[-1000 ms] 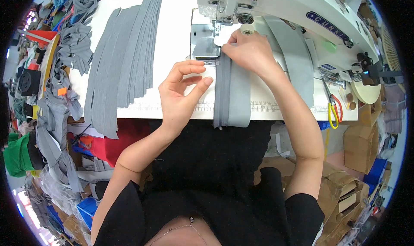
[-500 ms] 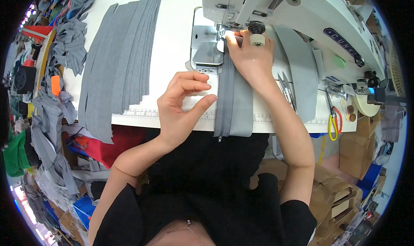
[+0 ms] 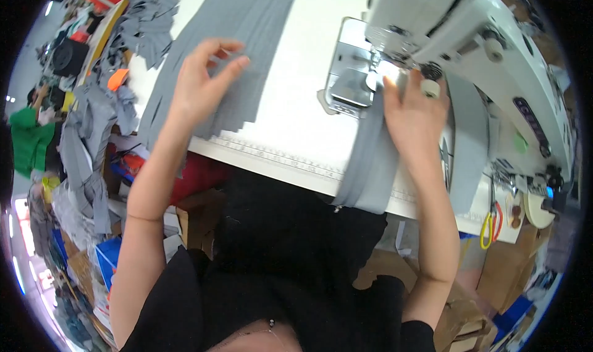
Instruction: Sewing zippers onto strips of leather using an industrial sewing machine.
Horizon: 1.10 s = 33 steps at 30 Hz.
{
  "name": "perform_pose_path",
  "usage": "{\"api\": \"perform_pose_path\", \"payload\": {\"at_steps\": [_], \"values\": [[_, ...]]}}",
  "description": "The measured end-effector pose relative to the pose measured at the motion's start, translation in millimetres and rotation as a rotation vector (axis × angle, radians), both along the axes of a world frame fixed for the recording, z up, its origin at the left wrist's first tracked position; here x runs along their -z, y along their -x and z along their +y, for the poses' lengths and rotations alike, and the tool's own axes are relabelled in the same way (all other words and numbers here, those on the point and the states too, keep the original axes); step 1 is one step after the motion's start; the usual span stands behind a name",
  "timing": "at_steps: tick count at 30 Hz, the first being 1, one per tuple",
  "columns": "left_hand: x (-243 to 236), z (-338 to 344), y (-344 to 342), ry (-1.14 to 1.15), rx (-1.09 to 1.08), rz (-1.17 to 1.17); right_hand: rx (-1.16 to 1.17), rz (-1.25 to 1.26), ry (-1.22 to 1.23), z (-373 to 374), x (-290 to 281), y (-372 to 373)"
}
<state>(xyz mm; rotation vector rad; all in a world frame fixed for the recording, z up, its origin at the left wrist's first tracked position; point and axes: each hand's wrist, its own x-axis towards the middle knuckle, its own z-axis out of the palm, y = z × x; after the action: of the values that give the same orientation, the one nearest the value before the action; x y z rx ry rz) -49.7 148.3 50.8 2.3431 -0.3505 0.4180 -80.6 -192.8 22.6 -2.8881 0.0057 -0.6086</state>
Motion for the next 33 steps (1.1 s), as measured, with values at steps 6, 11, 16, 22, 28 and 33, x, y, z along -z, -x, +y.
{"api": "perform_pose_path", "payload": {"at_steps": [6,11,16,22,28,33], "values": [[21,36,-35,-0.329,-0.021,-0.063,-0.065,0.005,0.086,7,-29,38],[15,33,-37,-0.307,-0.029,0.111,-0.187,-0.043,-0.175,27,-45,65],[10,26,-31,-0.345,-0.030,0.045,-0.210,-0.062,-0.176,43,-49,85],[7,36,-39,-0.265,-0.033,0.219,-0.207,-0.067,-0.216,47,-47,96],[6,40,-45,-0.298,-0.005,0.206,-0.207,-0.042,-0.241,53,-49,107],[4,47,-51,-0.181,0.055,0.285,-0.203,-0.039,-0.263,56,-48,112]]}}
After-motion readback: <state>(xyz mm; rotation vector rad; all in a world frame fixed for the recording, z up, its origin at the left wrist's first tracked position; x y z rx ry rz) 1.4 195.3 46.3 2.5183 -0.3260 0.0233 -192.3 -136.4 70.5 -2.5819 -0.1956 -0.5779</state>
